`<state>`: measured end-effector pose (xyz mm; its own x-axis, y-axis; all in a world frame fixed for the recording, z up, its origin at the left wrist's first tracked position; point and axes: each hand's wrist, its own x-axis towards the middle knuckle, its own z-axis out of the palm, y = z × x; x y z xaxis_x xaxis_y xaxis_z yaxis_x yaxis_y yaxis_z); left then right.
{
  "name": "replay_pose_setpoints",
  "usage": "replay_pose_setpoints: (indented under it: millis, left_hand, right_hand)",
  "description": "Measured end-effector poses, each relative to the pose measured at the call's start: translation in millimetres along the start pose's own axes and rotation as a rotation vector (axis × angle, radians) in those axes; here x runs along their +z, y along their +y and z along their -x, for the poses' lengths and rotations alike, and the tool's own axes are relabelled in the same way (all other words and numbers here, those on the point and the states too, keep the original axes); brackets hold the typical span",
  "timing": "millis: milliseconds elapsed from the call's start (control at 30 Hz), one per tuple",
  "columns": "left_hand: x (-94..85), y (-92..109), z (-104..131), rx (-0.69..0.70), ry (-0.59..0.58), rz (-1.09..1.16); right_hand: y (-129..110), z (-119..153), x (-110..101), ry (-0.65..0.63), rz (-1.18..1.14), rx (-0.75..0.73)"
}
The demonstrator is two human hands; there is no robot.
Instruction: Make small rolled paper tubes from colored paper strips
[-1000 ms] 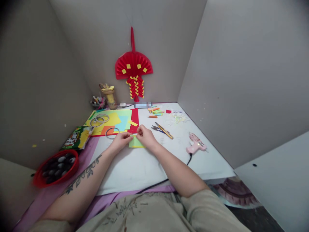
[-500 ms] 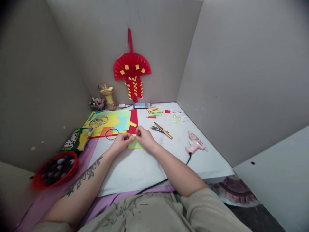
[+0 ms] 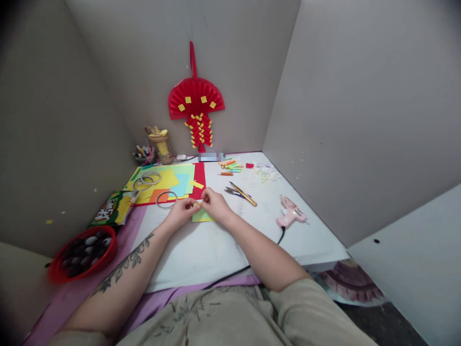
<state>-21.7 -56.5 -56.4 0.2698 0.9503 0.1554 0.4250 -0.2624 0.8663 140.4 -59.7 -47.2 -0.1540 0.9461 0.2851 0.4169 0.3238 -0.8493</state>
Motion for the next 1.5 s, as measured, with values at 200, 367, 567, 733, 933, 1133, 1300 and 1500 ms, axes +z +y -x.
replay_pose_setpoints:
  millis: [200,367,567,733,933,1133,1300,1500]
  left_hand:
    - [-0.2,1,0,-0.002,-0.012,-0.017]
    - [0.0,3,1,0.006,-0.022,0.007]
    - [-1.4,6,0,-0.059,0.07,0.065]
    - [-5.2,4,-2,-0.15,0.219,0.161]
    - [-7.2,5,-3,-0.174,0.307,0.226]
    - [-8.3,13,-1,-0.158,0.328,0.237]
    - [-9.7,15,-1,-0.134,0.364,0.205]
    - [-7.3,16,0,-0.134,0.339,0.236]
  right_hand:
    - [-3,1,-1,-0.009,-0.003,0.015]
    - [-4,1,-1,-0.009,-0.006,0.02]
    - [-2,1,-1,0.003,-0.038,-0.025]
    - [-2,0,-3,0.051,-0.106,-0.073]
    - [7,-6,-5,0.141,-0.207,0.044]
    - [13,-13,-7,0.174,-0.419,0.139]
    - [13,-11,-5,0.115,-0.499,0.172]
    - [10,-9,-2,0.106,-0.524,0.237]
